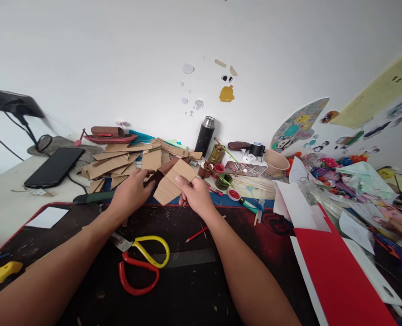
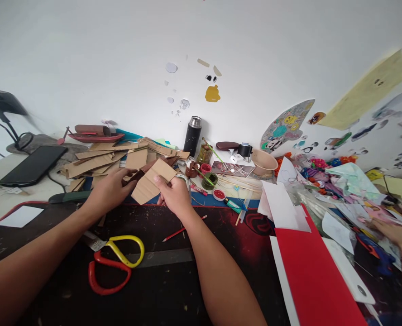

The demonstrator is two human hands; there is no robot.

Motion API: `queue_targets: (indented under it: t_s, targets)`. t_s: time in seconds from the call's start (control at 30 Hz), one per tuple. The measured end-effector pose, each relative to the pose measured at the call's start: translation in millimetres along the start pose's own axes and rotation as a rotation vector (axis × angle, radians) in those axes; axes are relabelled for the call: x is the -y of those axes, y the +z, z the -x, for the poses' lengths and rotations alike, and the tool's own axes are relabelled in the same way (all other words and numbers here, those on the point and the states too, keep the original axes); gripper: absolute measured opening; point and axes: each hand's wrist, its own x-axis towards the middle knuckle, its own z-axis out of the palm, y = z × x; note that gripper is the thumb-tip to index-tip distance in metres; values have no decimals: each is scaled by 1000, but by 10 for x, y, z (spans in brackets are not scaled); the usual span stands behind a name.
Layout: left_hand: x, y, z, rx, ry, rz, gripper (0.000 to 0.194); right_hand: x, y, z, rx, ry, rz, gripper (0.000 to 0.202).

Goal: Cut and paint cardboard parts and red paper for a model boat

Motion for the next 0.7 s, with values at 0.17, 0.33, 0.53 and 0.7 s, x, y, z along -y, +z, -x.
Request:
queue_targets:
  t_s: [0.17, 0.33, 0.53, 0.7]
  targets:
    - [-163, -255, 5, -81, 1, 154, 46, -3, 2, 8, -2, 27, 67, 47]
    - [-312, -355, 32, 204, -30, 596, 64, 11, -9, 19, 9, -99, 229, 44]
    - [-310, -255, 54, 318, -88, 725, 65, 40, 1, 42, 65, -47, 297, 46]
    - [-279, -205, 51, 331, -93, 750, 66, 25, 10, 42, 105, -57, 230, 47]
